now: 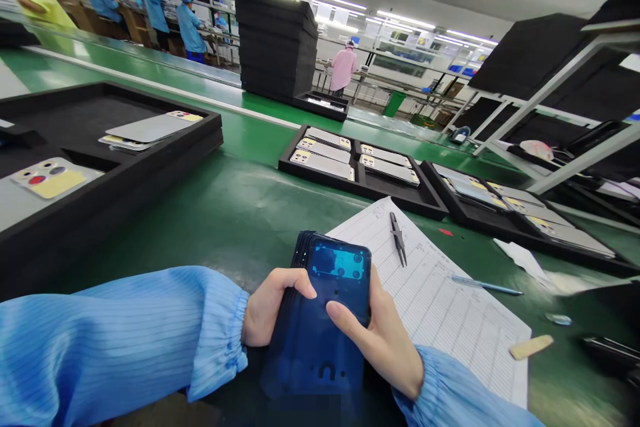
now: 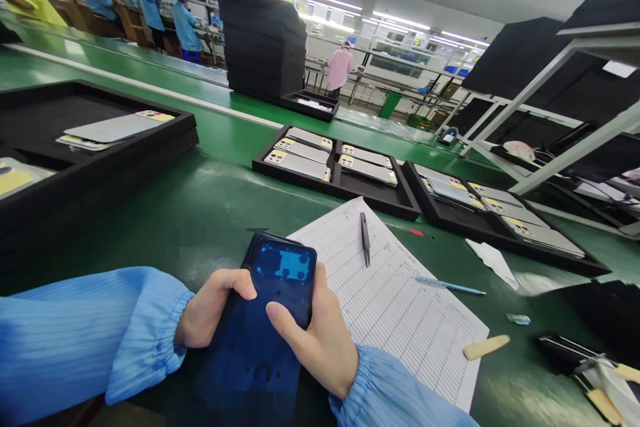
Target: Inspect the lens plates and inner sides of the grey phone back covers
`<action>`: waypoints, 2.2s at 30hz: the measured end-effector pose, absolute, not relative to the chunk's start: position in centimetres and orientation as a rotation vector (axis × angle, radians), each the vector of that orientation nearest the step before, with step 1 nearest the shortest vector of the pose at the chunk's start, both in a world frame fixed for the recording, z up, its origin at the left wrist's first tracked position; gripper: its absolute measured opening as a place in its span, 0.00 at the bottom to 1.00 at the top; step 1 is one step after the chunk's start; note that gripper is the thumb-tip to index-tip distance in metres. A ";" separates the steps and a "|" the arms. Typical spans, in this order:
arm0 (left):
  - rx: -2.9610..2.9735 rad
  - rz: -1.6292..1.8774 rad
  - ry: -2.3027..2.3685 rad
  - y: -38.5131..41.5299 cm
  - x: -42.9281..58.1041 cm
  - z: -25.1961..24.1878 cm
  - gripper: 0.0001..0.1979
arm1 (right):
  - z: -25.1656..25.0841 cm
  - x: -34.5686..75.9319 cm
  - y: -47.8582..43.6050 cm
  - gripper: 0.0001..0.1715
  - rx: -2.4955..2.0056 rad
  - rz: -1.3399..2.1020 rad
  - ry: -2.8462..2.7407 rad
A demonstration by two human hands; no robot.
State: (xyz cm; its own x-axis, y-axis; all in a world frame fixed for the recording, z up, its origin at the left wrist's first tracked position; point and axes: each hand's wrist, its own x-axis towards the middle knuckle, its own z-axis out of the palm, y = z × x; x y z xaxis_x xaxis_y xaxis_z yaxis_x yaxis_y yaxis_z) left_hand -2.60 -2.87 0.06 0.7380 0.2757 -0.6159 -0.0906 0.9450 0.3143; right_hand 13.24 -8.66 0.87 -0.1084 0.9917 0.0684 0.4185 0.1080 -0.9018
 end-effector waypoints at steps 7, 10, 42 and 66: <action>0.299 0.215 0.667 -2.9 -2.6 -0.5 0.12 | 0.7 13.1 -8.7 0.24 -1.423 0.947 -1.633; 0.297 0.221 0.641 -2.9 -2.7 -0.8 0.13 | 0.9 13.0 -8.6 0.23 -1.427 0.947 -1.630; 0.269 0.322 0.862 -2.9 -2.4 0.1 0.10 | 3.0 16.1 -6.9 0.25 -1.416 0.784 -1.209; 0.550 0.381 0.518 -3.4 -2.2 -0.1 0.17 | 2.2 14.8 -8.3 0.22 -1.291 0.985 -1.452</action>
State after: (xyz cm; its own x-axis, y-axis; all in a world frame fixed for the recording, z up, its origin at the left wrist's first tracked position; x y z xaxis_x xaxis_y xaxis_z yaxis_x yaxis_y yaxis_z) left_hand -2.24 -3.37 -0.10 0.8056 0.4709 -0.3596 -0.2026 0.7893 0.5796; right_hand 14.75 -8.32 2.22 -0.0192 0.9918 0.1264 0.2493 0.1272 -0.9600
